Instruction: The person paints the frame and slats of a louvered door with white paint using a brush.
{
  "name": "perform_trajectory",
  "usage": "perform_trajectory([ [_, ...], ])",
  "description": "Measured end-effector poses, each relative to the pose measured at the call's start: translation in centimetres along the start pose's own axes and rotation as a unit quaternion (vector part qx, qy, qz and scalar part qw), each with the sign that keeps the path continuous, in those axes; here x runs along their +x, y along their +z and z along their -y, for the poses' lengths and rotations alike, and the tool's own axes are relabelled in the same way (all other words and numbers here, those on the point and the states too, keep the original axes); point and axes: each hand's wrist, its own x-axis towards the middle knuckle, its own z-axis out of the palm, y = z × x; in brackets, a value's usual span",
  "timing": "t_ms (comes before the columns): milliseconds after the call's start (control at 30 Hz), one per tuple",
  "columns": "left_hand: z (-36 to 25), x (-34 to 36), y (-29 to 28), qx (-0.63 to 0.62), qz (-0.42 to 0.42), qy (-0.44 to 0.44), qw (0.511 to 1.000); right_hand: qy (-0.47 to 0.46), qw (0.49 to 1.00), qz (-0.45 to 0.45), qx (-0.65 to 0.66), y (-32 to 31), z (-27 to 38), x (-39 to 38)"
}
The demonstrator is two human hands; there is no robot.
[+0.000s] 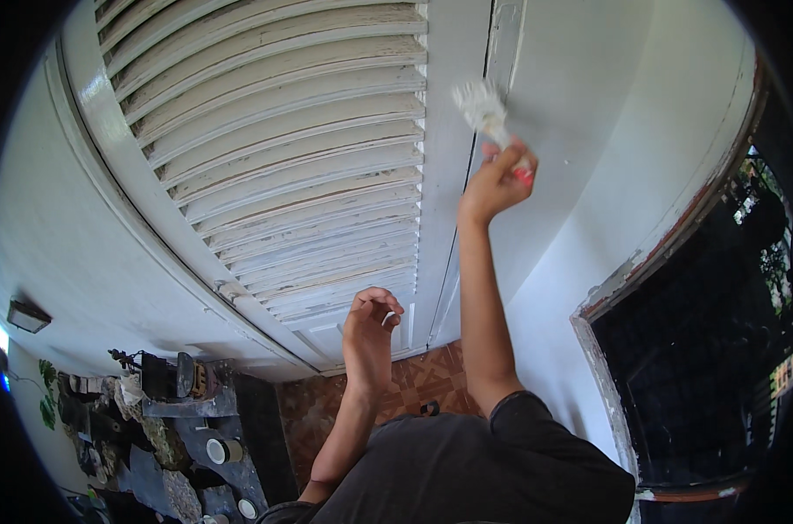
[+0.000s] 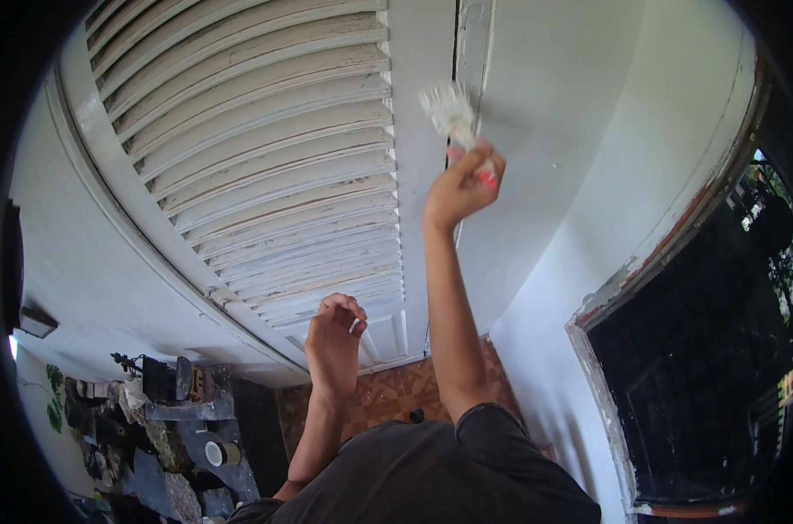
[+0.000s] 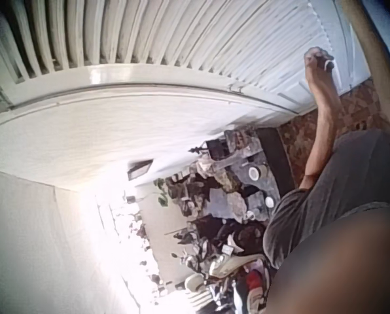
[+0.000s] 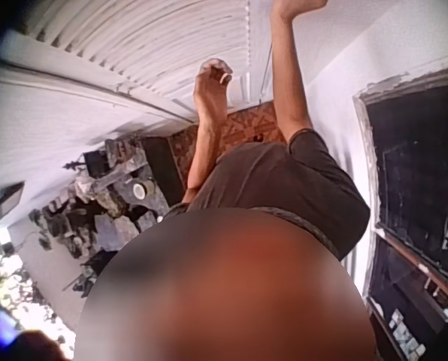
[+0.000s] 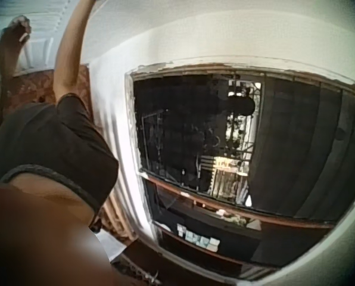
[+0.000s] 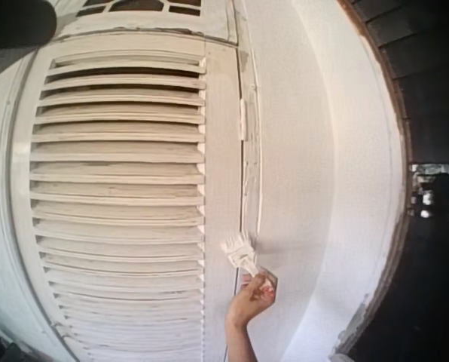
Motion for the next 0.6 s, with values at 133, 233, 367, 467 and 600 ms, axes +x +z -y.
perform_trajectory([
  [133, -0.1, 0.3, -1.0, 0.007, -0.014, -0.002, 1.000, 0.029, 0.995, -0.025, -0.097, -8.1, -4.4, -5.9],
  [233, 0.1, 0.5, -1.1, 0.009, -0.013, -0.004, 1.000, 0.095, 0.974, -0.002, -0.203, -14.6, -5.7, -9.4],
  [367, 0.5, 0.7, -1.3, 0.015, 0.006, -0.013, 1.000, 0.151, 0.951, -0.005, -0.271, -19.1, -5.5, -11.7],
  [467, 0.2, 0.2, -1.1, 0.023, 0.009, -0.020, 1.000, 0.197, 0.933, 0.011, -0.300, -18.2, -4.2, -11.7],
  [600, 0.2, -0.2, -0.9, 0.014, 0.003, -0.025, 1.000, 0.116, 0.972, 0.015, -0.205, -12.2, -2.0, -7.4],
])
